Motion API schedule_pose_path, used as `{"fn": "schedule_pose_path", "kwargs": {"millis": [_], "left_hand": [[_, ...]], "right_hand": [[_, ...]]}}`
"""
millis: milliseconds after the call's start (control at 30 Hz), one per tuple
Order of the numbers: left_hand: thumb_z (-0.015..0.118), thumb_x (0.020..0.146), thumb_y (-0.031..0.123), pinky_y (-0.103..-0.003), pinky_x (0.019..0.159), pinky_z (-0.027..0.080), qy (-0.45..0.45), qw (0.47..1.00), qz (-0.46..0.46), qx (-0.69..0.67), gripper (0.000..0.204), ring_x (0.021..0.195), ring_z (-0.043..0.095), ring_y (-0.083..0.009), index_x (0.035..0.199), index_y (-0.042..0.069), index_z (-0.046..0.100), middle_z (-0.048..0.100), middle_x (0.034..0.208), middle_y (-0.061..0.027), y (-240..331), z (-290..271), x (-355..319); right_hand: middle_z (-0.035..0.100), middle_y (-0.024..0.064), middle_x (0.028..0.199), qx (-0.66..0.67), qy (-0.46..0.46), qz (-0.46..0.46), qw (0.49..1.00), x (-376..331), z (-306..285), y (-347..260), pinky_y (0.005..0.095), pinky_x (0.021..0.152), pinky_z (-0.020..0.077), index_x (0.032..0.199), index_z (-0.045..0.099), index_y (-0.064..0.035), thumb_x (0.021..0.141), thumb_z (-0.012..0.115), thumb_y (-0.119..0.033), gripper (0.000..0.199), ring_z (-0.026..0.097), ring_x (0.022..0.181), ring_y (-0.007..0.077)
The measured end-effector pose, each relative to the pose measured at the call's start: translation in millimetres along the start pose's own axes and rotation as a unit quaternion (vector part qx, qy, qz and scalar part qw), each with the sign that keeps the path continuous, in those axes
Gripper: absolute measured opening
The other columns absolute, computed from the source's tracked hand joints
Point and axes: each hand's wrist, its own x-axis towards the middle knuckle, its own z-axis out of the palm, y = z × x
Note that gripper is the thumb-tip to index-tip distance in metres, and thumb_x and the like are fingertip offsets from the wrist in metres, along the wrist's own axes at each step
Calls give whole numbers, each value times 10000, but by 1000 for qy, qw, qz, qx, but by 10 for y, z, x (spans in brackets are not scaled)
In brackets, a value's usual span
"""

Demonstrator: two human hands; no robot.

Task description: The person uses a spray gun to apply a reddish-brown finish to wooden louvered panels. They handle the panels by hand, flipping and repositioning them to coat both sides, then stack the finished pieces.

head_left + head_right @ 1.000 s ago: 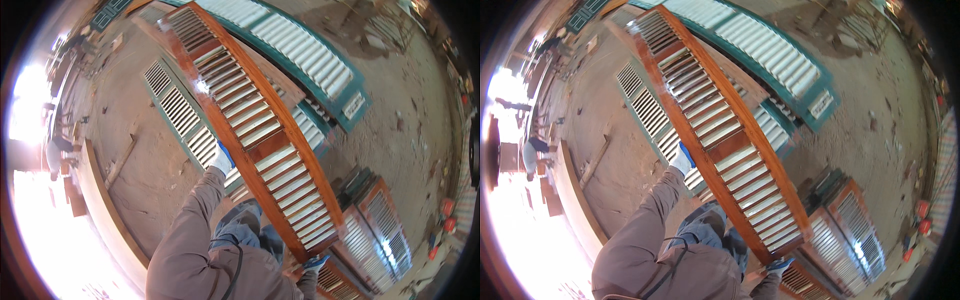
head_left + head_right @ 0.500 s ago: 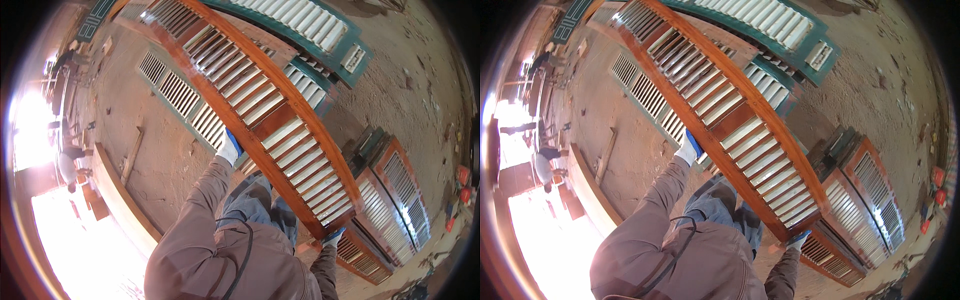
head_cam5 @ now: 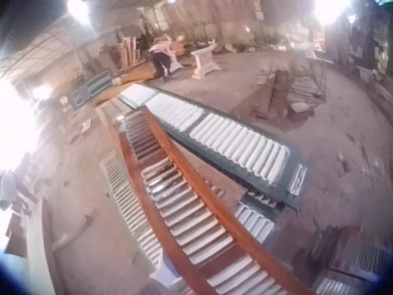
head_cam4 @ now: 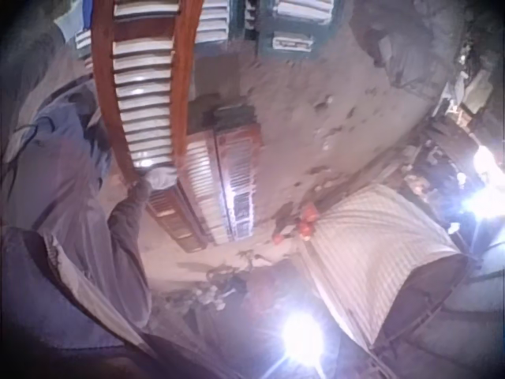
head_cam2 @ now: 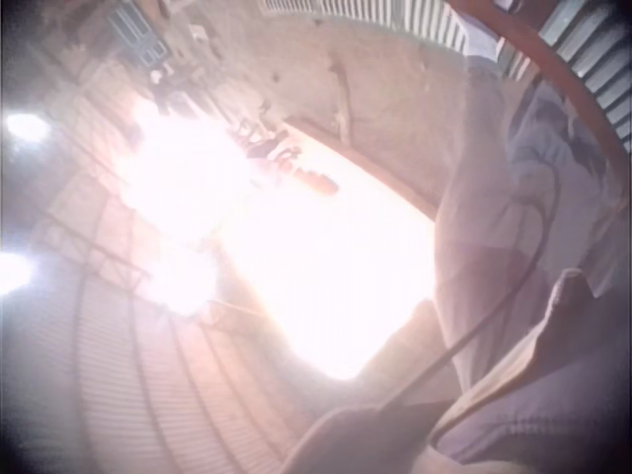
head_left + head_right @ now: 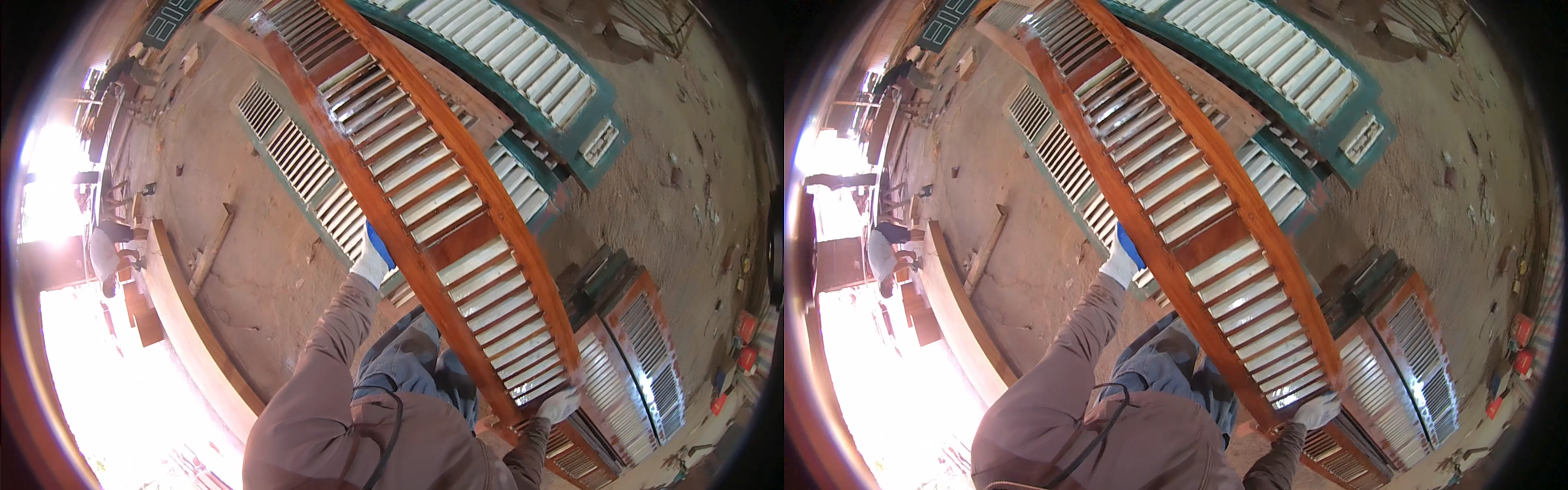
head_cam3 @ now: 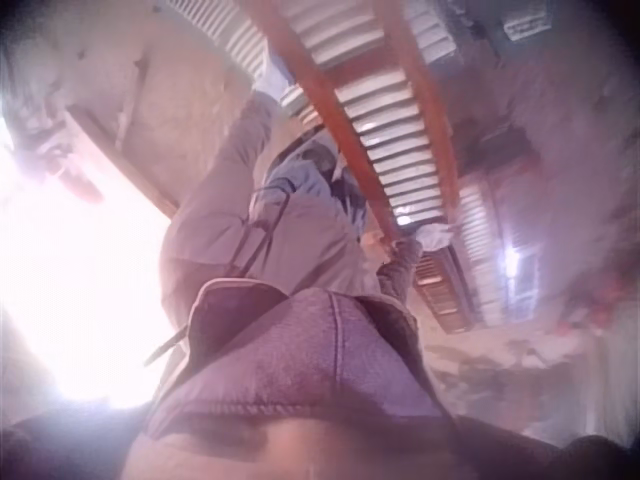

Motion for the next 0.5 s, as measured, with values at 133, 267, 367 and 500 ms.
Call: {"fn": "schedule_pose_path", "kwargs": {"millis": [133, 267, 367, 500], "left_hand": [[468, 1051, 554, -504, 746, 582, 94, 996, 2, 6, 421, 843, 697, -303, 1125, 182, 653, 712, 960, -56, -43, -106, -19], [464, 1031, 613, -499, 729, 580, 153, 988, 32, -6, 479, 831, 691, -301, 1118, 184, 660, 712, 955, -68, -202, -455, 48], [456, 1044, 596, -480, 753, 581, 129, 991, 33, -10, 479, 835, 687, -291, 1171, 179, 654, 717, 995, -65, -201, -447, 134], [438, 1052, 621, -444, 969, 542, 137, 980, 146, 22, 598, 1094, 657, -273, 1379, 147, 599, 685, 1251, -81, 0, -514, 304]], "right_hand": [[651, 215, 1348, 203, -124, -302, 923, 415, -126, -2067, 445, 1102, 446, 1303, 642, 40, 1097, 447, -222, 385, 592, 1277, 375], [669, 212, 1314, 135, -243, -512, 812, 384, 517, -3796, 447, 1054, 482, 1321, 642, -27, 1096, 414, -244, 387, 627, 1231, 383], [664, 251, 1246, 253, -397, -418, 777, 417, 1542, -4300, 469, 1003, 488, 1480, 522, -20, 1115, 393, -237, 444, 640, 1139, 394], [693, 244, 1008, 176, -349, -558, 732, 392, 2010, -4464, 486, 835, 526, 1549, 441, -54, 1097, 402, -154, 465, 670, 903, 414]]}}
